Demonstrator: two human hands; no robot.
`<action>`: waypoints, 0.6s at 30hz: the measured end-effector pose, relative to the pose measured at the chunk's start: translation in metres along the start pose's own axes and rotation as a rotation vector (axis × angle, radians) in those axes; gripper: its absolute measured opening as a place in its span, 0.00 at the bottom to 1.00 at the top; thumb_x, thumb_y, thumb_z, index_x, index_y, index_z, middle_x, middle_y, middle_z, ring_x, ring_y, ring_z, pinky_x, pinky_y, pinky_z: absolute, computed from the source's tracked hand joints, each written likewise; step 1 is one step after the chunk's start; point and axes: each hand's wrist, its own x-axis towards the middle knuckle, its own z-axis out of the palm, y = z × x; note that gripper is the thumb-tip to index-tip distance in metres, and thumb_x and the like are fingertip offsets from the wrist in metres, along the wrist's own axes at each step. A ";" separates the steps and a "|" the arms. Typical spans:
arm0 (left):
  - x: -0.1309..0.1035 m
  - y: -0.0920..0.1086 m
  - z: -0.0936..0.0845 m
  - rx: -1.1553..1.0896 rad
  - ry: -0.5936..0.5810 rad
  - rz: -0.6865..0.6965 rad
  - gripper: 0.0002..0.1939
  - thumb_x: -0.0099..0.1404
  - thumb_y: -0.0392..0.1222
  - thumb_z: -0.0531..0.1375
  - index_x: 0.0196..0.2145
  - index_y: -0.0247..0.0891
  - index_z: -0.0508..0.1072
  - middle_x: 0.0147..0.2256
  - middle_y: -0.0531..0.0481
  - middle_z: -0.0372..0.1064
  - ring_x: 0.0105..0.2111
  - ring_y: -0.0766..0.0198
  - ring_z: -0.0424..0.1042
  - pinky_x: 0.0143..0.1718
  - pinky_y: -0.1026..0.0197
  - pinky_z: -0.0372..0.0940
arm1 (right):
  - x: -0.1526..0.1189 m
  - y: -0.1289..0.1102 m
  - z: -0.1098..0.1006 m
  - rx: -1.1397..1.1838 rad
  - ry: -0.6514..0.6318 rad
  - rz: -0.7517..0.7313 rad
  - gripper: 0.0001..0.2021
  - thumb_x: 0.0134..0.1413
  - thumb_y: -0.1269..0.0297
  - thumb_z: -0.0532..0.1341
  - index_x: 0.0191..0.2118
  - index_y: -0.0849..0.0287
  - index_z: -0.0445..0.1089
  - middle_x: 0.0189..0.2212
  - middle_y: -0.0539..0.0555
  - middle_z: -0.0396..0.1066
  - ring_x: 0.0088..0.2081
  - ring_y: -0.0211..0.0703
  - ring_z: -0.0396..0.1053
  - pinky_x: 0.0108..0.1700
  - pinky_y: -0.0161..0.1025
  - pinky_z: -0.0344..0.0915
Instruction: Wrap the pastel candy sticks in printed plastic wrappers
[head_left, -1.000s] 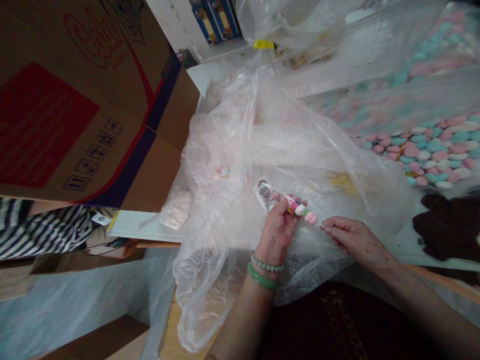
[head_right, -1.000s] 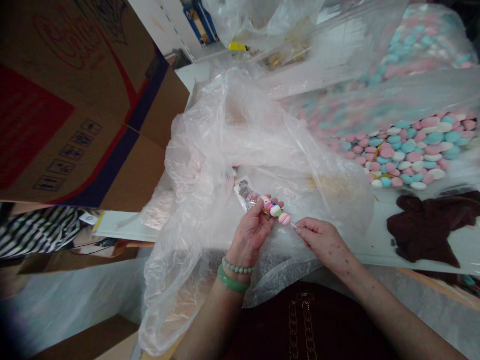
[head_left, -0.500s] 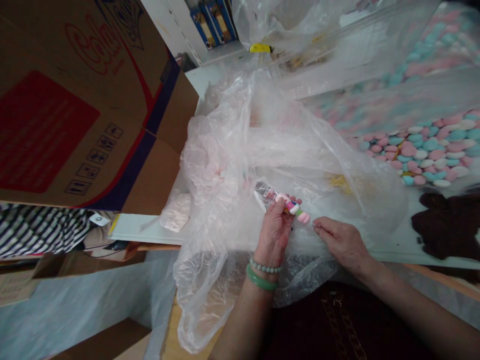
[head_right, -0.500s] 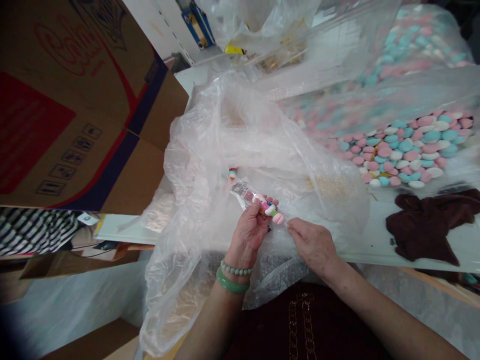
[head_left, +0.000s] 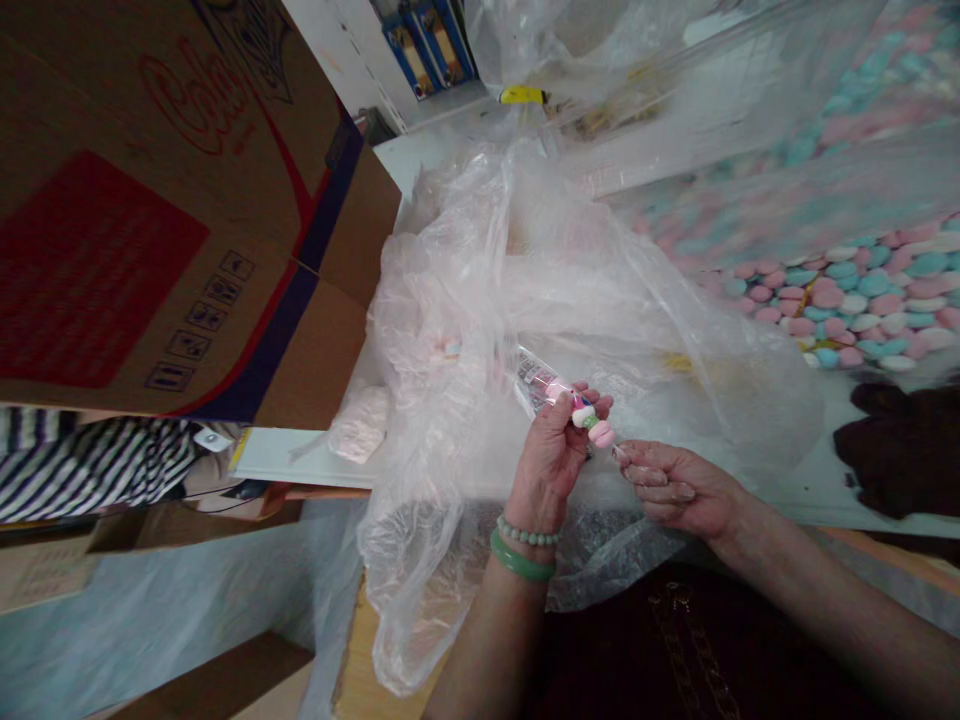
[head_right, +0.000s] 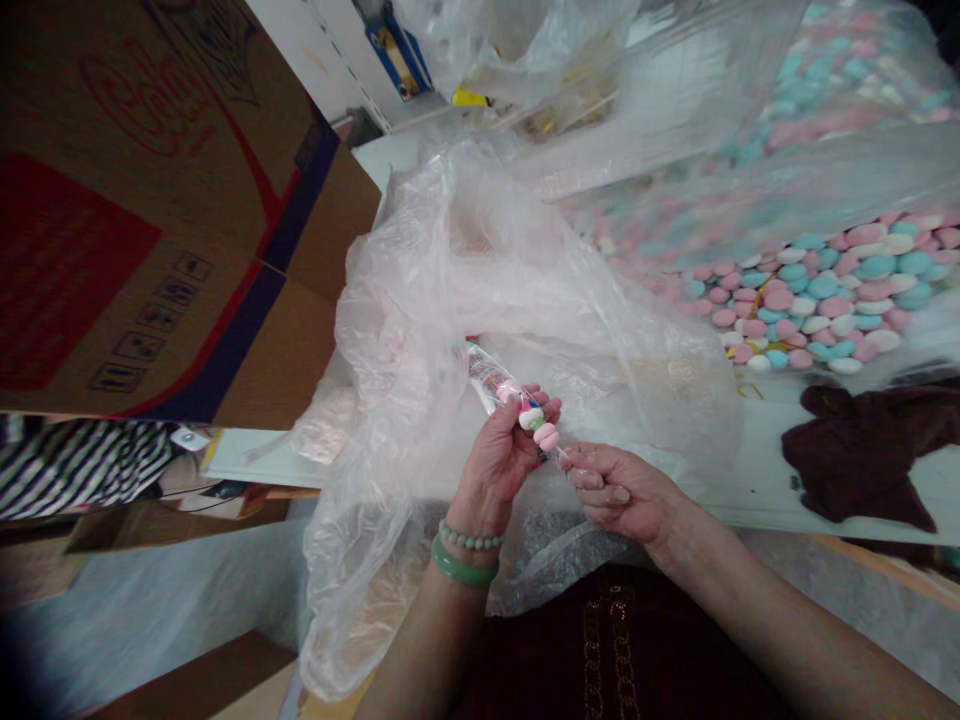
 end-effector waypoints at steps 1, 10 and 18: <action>0.000 0.000 0.001 -0.009 -0.003 0.005 0.13 0.60 0.44 0.62 0.39 0.33 0.72 0.35 0.46 0.72 0.37 0.58 0.74 0.34 0.62 0.67 | 0.002 0.001 0.000 0.021 -0.014 -0.001 0.04 0.52 0.68 0.61 0.33 0.61 0.64 0.15 0.38 0.50 0.11 0.22 0.33 0.12 0.24 0.37; 0.001 0.025 -0.011 0.001 0.023 -0.099 0.16 0.63 0.52 0.57 0.40 0.37 0.69 0.34 0.45 0.72 0.36 0.52 0.75 0.40 0.48 0.68 | -0.002 0.005 0.011 -0.657 0.372 -0.258 0.10 0.53 0.57 0.59 0.30 0.59 0.65 0.16 0.43 0.58 0.14 0.28 0.47 0.15 0.28 0.39; 0.009 0.018 -0.014 -0.105 0.080 -0.047 0.08 0.64 0.44 0.57 0.34 0.35 0.69 0.33 0.47 0.71 0.38 0.56 0.74 0.41 0.55 0.68 | -0.007 0.009 0.009 -1.551 0.694 -0.867 0.09 0.55 0.62 0.56 0.28 0.58 0.69 0.27 0.51 0.66 0.32 0.40 0.64 0.36 0.38 0.56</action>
